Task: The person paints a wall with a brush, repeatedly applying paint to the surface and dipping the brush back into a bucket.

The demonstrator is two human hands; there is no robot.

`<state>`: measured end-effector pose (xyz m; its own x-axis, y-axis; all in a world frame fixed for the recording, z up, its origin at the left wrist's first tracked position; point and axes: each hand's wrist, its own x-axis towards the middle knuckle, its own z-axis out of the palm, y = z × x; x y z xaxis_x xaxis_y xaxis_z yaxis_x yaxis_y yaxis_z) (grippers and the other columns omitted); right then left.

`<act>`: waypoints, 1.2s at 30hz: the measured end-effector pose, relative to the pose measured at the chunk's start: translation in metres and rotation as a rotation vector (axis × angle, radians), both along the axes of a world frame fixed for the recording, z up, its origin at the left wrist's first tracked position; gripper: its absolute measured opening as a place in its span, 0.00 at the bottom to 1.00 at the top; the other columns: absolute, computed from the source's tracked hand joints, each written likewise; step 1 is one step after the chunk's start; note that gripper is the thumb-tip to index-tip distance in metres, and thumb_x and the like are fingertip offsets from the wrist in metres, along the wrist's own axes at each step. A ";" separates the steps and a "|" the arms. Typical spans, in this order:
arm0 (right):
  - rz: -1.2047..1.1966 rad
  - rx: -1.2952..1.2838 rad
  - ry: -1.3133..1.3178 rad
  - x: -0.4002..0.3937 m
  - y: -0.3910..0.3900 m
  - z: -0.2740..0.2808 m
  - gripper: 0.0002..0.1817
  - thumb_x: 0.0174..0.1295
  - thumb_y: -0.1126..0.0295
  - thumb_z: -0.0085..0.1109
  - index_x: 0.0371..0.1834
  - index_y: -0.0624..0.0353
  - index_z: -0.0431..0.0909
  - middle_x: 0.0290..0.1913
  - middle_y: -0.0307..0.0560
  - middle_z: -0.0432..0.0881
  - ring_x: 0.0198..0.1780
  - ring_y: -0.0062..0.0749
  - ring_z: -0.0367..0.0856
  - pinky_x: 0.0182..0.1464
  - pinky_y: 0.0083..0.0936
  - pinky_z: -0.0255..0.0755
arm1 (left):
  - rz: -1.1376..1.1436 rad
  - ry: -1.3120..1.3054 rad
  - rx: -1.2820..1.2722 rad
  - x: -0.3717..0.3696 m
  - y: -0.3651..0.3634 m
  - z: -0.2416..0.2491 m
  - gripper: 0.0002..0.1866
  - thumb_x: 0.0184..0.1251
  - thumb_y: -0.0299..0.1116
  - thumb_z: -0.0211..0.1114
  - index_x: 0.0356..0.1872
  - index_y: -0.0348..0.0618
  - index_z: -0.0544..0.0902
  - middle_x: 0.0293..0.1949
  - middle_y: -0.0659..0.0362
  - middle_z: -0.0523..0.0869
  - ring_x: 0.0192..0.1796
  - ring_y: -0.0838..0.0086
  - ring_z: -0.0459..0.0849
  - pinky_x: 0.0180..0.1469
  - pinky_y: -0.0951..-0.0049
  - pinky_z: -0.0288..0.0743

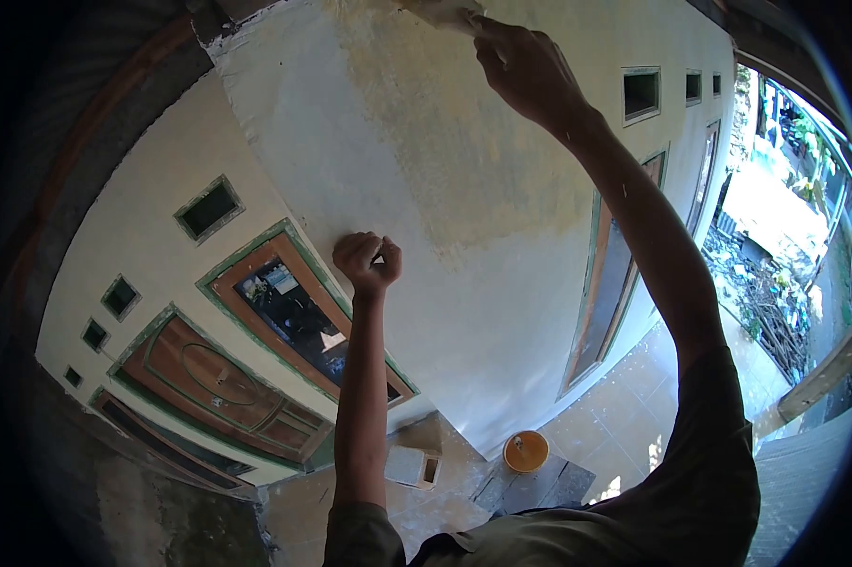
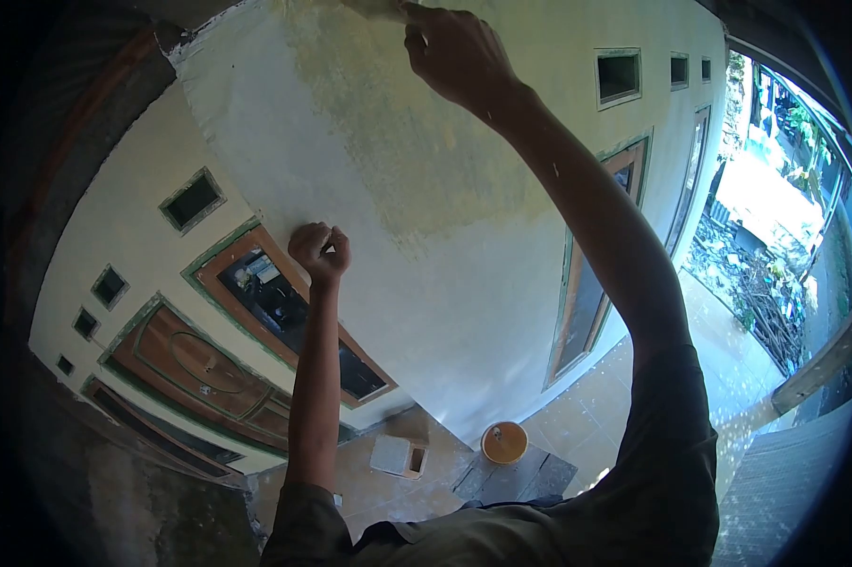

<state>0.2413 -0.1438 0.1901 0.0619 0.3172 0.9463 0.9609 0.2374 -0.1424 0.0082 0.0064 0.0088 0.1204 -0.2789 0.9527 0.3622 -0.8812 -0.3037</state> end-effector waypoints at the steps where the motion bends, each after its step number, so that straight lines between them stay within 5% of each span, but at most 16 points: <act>1: 0.015 0.017 0.001 -0.001 0.004 -0.012 0.17 0.61 0.69 0.49 0.53 0.58 0.76 0.31 0.55 0.82 0.31 0.43 0.82 0.38 0.42 0.75 | 0.002 -0.007 0.005 -0.001 0.000 0.000 0.16 0.44 0.25 0.54 0.09 0.47 0.55 0.08 0.61 0.58 0.10 0.69 0.59 0.16 0.70 0.51; 14: -0.093 -0.151 -0.199 -0.027 0.037 -0.098 0.21 0.61 0.74 0.48 0.59 0.64 0.70 0.24 0.56 0.79 0.25 0.44 0.82 0.26 0.35 0.76 | 0.006 0.021 -0.025 -0.004 0.001 -0.002 0.17 0.47 0.25 0.55 0.09 0.47 0.57 0.08 0.61 0.59 0.11 0.68 0.61 0.18 0.70 0.56; 21: -0.137 -0.576 -0.300 -0.035 -0.013 -0.195 0.21 0.53 0.78 0.54 0.53 0.66 0.73 0.27 0.56 0.79 0.28 0.44 0.83 0.32 0.35 0.78 | 0.016 -0.020 -0.017 -0.001 -0.001 -0.002 0.16 0.44 0.24 0.55 0.09 0.46 0.57 0.08 0.60 0.59 0.11 0.67 0.61 0.18 0.70 0.57; 23: -0.025 -1.017 -0.309 -0.031 -0.018 -0.205 0.16 0.49 0.76 0.58 0.43 0.67 0.78 0.31 0.57 0.82 0.34 0.46 0.84 0.37 0.37 0.79 | 0.005 -0.017 -0.025 -0.002 -0.001 -0.004 0.16 0.43 0.24 0.56 0.09 0.46 0.57 0.08 0.60 0.58 0.11 0.66 0.61 0.18 0.70 0.56; 24: -0.026 -1.018 -0.308 -0.029 -0.017 -0.207 0.16 0.49 0.76 0.58 0.43 0.67 0.78 0.31 0.57 0.82 0.34 0.46 0.84 0.37 0.37 0.79 | 0.010 -0.004 -0.039 -0.002 -0.002 -0.004 0.16 0.43 0.24 0.55 0.09 0.46 0.57 0.08 0.60 0.58 0.11 0.66 0.61 0.18 0.69 0.56; 26: 0.012 -1.131 -0.296 -0.027 -0.016 -0.191 0.13 0.45 0.76 0.60 0.37 0.66 0.79 0.34 0.56 0.83 0.39 0.48 0.84 0.43 0.39 0.78 | 0.011 0.010 -0.041 -0.002 -0.001 -0.002 0.16 0.43 0.24 0.55 0.09 0.46 0.57 0.08 0.60 0.58 0.11 0.66 0.61 0.18 0.69 0.55; 31: 0.017 -0.971 -0.182 -0.035 0.000 -0.094 0.14 0.53 0.75 0.55 0.44 0.64 0.80 0.38 0.56 0.83 0.43 0.43 0.82 0.46 0.36 0.75 | -0.016 0.001 -0.047 -0.002 -0.007 0.001 0.16 0.44 0.24 0.55 0.09 0.46 0.56 0.08 0.60 0.58 0.11 0.67 0.61 0.18 0.69 0.54; 36: -0.116 -0.760 -0.275 -0.048 0.003 0.004 0.17 0.50 0.76 0.56 0.45 0.60 0.79 0.41 0.54 0.82 0.45 0.43 0.82 0.48 0.35 0.75 | -0.031 -0.007 -0.046 -0.001 0.000 -0.003 0.16 0.44 0.24 0.54 0.09 0.47 0.56 0.08 0.61 0.58 0.10 0.67 0.60 0.17 0.68 0.53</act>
<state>0.1933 -0.1405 0.1938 -0.0693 0.8843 0.4617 0.9975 0.0678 0.0199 0.0076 0.0061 0.0056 0.1051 -0.2387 0.9654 0.3366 -0.9049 -0.2604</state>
